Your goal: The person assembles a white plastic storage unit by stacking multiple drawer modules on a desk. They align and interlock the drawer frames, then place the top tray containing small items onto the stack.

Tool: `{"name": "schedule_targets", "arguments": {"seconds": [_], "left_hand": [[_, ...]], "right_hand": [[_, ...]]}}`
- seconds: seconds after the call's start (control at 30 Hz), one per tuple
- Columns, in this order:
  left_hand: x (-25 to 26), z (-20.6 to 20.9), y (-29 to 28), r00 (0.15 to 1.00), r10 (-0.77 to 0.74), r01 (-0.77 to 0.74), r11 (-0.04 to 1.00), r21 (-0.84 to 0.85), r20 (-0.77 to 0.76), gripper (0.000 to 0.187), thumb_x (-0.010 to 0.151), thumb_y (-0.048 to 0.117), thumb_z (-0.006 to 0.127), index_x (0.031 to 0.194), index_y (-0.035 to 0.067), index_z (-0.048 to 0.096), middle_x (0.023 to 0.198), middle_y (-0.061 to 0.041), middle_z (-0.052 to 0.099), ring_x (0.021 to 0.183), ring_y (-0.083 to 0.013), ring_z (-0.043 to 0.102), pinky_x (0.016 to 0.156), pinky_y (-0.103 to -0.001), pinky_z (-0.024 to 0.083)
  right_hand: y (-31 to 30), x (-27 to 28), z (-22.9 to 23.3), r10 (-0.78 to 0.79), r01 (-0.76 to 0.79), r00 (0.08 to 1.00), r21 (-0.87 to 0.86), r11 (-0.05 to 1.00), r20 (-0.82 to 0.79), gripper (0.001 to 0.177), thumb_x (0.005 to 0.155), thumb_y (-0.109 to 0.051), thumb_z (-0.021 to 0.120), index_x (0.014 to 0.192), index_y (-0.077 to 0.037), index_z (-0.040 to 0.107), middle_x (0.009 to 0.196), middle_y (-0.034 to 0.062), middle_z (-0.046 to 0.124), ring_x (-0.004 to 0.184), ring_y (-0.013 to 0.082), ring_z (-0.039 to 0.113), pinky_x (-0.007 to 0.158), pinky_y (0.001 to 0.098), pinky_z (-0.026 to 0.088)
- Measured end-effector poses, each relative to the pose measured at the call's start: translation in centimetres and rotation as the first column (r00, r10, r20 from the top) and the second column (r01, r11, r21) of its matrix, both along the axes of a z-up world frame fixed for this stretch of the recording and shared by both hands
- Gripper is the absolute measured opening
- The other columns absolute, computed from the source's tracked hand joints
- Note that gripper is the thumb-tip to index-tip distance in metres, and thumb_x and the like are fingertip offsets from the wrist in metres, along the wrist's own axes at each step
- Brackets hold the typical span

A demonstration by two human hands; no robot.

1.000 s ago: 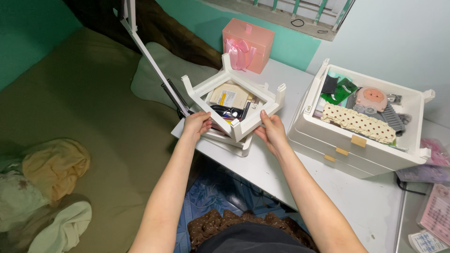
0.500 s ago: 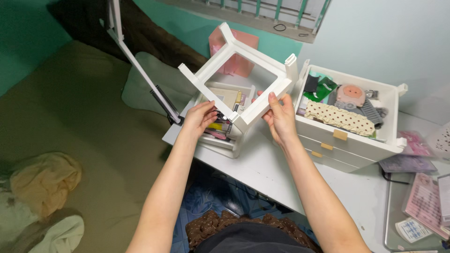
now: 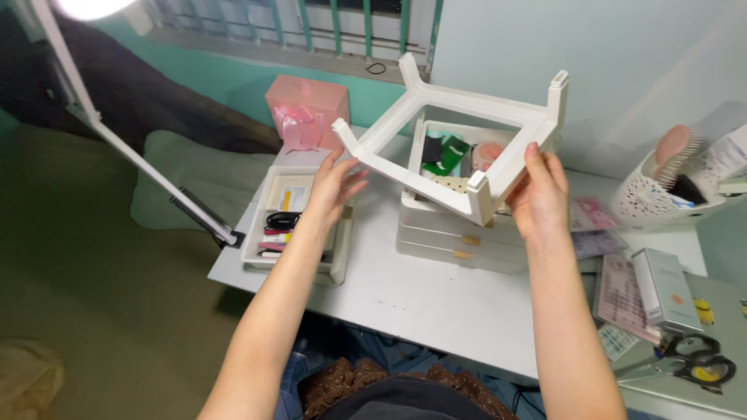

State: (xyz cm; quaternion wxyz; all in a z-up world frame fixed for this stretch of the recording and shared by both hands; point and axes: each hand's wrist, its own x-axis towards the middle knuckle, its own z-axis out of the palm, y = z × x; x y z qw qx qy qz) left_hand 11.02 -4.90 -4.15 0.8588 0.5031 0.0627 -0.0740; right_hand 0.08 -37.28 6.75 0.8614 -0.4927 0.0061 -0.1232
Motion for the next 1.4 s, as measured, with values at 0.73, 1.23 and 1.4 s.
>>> {"name": "schedule_targets", "arguments": {"seconds": [0.73, 1.23, 1.4], "left_hand": [[0.0, 0.8, -6.4, 0.988, -0.155, 0.147, 0.955, 0.257, 0.011, 0.016, 0.089, 0.012, 0.074, 0.096, -0.002, 0.077, 0.082, -0.008, 0.075, 0.071, -0.0129, 0.070, 0.067, -0.026, 0.059], [0.8, -0.6, -6.1, 0.987, -0.163, 0.153, 0.940, 0.305, 0.009, 0.016, 0.086, 0.012, 0.076, 0.096, -0.002, 0.078, 0.082, -0.007, 0.075, 0.070, -0.0118, 0.069, 0.066, -0.025, 0.058], [0.6, 0.2, -6.1, 0.984, -0.179, 0.171, 0.923, 0.344, -0.008, 0.017, 0.086, 0.014, 0.078, 0.094, -0.001, 0.076, 0.080, -0.006, 0.074, 0.069, -0.0117, 0.067, 0.067, -0.026, 0.058]], "right_hand": [[-14.9, 4.8, -2.7, 0.020, -0.066, 0.975, -0.198, 0.978, -0.223, 0.065, 0.108, -0.044, 0.042, 0.146, 0.009, 0.047, 0.131, 0.0338, 0.063, 0.104, 0.0321, 0.070, 0.086, 0.0364, 0.059], [-17.4, 8.5, -8.3, -0.281, 0.180, 0.942, -0.431, 0.884, -0.183, 0.041, 0.111, -0.033, 0.055, 0.120, 0.005, 0.068, 0.107, 0.0095, 0.072, 0.087, 0.0149, 0.069, 0.075, 0.0294, 0.056], [-17.9, 8.9, -9.6, -0.313, 0.212, 0.936, -0.450, 0.867, -0.162, 0.041, 0.111, -0.032, 0.057, 0.121, 0.006, 0.068, 0.108, 0.0095, 0.072, 0.088, 0.0141, 0.067, 0.075, 0.0283, 0.055]]}}
